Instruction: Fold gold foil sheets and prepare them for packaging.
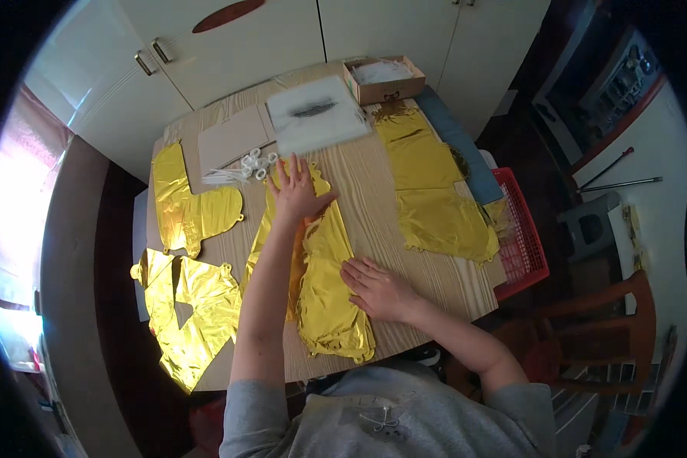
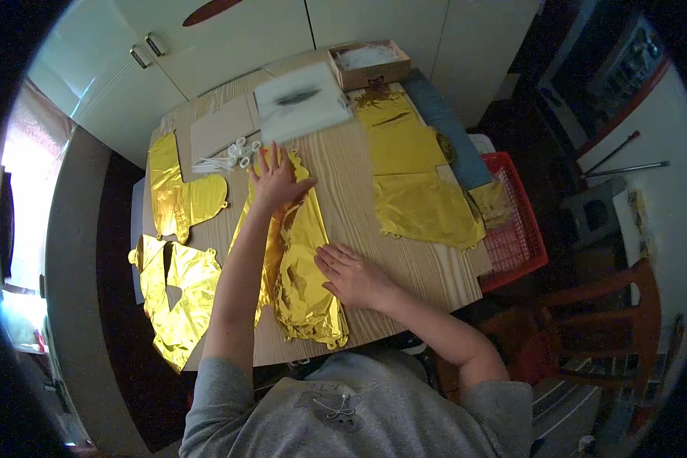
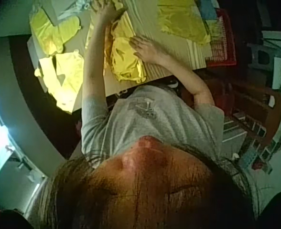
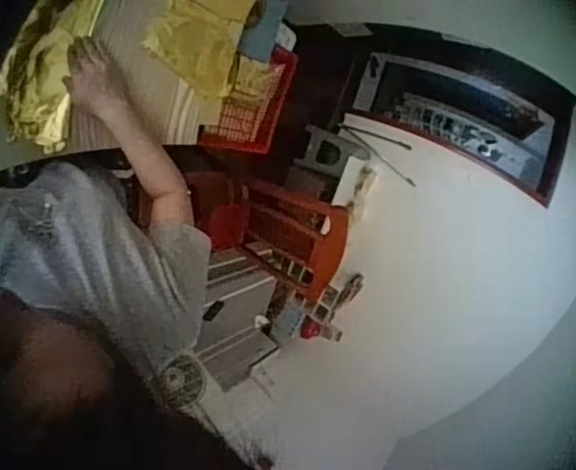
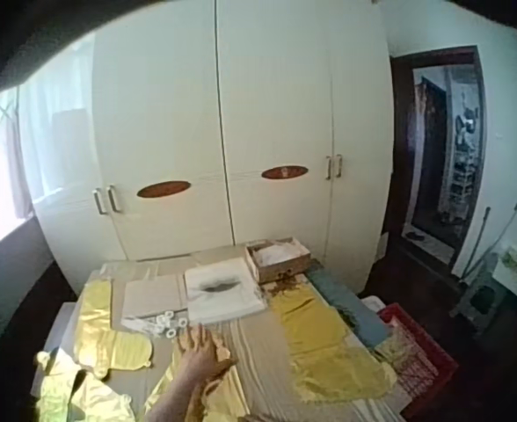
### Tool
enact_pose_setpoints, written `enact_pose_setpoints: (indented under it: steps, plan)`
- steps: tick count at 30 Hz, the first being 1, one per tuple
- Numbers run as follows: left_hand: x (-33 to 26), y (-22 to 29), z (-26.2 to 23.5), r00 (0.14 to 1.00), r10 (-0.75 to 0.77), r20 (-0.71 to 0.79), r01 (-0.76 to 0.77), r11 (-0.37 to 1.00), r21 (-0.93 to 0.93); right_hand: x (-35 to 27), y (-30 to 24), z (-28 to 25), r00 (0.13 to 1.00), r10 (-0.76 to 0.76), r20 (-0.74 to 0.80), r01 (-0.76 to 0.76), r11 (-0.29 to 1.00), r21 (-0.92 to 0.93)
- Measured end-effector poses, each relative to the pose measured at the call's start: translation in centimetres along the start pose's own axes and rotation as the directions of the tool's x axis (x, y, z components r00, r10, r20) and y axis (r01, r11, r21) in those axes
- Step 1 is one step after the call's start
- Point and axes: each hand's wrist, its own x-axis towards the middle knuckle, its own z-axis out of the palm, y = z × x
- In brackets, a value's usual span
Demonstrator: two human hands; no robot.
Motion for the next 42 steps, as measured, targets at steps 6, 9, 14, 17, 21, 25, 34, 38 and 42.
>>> enact_pose_setpoints:
  steps: [6, 9, 14, 17, 21, 25, 34, 38, 42]
  plan:
    - [1.4, -0.4, 0.7, 0.995, -0.093, 0.02, 0.093, 0.996, -0.017, -0.1, -0.1, 0.0, 1.0, 0.016, -0.013, -0.016, 1.0, 0.014]
    - [1.2, -0.3, 0.8, 0.99, -0.115, -0.081, 0.112, 0.993, -0.046, 0.0, 0.0, -0.2, 0.999, 0.01, 0.034, -0.01, 1.0, -0.024]
    - [-2.0, -0.5, 0.6, 0.947, -0.074, -0.313, 0.026, 0.988, -0.155, 0.0, 0.0, -0.4, 0.998, 0.019, 0.064, -0.017, 0.999, -0.031]
    - [-8.9, -1.4, -3.0, 0.969, 0.025, -0.247, -0.086, 0.967, -0.239, -0.2, 0.4, -0.3, 0.996, 0.063, 0.062, -0.064, 0.998, 0.027]
    - [-18.0, -3.4, -3.5, 0.997, -0.051, -0.056, 0.027, 0.933, -0.359, -0.2, 1.0, -0.2, 0.986, 0.169, 0.004, -0.163, 0.946, 0.281]
    - [-22.7, -2.4, -3.6, 0.993, -0.112, -0.022, 0.098, 0.934, -0.343, 0.6, 1.9, -1.5, 0.931, 0.36, 0.054, -0.345, 0.825, 0.448]
    - [-23.4, -0.4, -2.0, 0.971, -0.194, -0.137, 0.152, 0.951, -0.27, 1.4, 3.8, -0.3, 0.986, 0.167, -0.028, -0.162, 0.977, 0.141]
    - [-23.5, -0.8, -1.2, 0.971, -0.205, -0.125, 0.157, 0.937, -0.313, 1.8, 3.4, -0.5, 0.986, 0.169, 0.01, -0.169, 0.984, 0.061]
    - [-23.4, -1.0, -1.2, 0.971, -0.213, -0.108, 0.156, 0.909, -0.387, 2.4, 3.7, -0.1, 0.988, 0.152, 0.037, -0.153, 0.988, 0.014]
